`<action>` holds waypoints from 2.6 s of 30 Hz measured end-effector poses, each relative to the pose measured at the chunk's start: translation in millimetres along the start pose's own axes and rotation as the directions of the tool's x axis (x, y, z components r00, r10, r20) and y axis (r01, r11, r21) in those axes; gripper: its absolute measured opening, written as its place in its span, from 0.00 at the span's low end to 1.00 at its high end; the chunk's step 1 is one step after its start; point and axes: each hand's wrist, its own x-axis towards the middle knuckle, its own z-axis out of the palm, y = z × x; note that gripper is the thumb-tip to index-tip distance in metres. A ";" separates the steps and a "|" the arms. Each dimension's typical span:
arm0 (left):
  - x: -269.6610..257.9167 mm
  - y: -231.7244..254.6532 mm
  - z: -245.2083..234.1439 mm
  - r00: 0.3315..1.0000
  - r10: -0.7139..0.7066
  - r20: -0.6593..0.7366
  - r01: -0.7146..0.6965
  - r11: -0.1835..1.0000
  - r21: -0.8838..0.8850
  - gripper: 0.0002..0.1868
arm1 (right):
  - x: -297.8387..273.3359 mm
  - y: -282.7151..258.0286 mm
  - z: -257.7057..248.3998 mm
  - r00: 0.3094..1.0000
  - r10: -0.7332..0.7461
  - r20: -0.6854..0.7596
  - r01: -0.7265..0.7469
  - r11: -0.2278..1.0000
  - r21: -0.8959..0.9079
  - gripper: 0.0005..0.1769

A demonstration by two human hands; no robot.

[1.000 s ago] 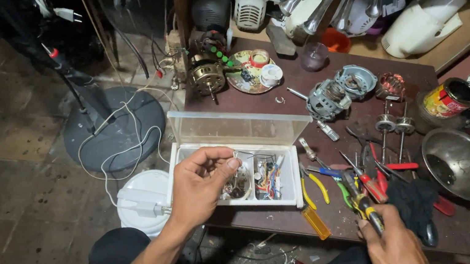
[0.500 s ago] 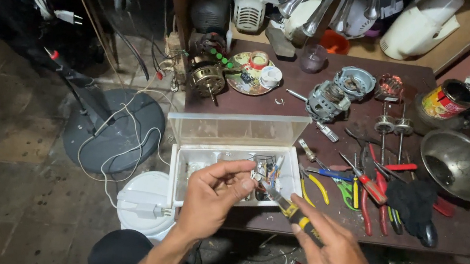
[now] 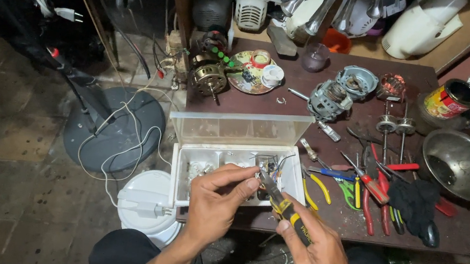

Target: The person sorts through a compartmentalized box of small parts, selects a component, and uses a multimeter to test it. They then place the box on a shelf and continue testing the component with the multimeter probes.

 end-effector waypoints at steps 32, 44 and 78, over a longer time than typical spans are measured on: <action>-2.0 -12.1 2.2 0.981 0.085 0.175 -0.070 0.993 -0.092 0.16 | 3.7 35.4 11.5 0.890 -0.443 -0.111 0.412 0.883 -0.222 0.23; -0.2 12.8 -7.2 0.898 0.009 0.441 0.074 0.983 -0.171 0.12 | 2.4 59.6 18.5 0.881 -0.469 -0.063 0.450 0.872 -0.190 0.20; -1.0 20.7 5.2 0.791 0.097 0.604 -0.143 0.989 0.029 0.18 | 39.4 27.9 -15.9 0.912 0.224 -0.343 0.113 0.666 0.737 0.18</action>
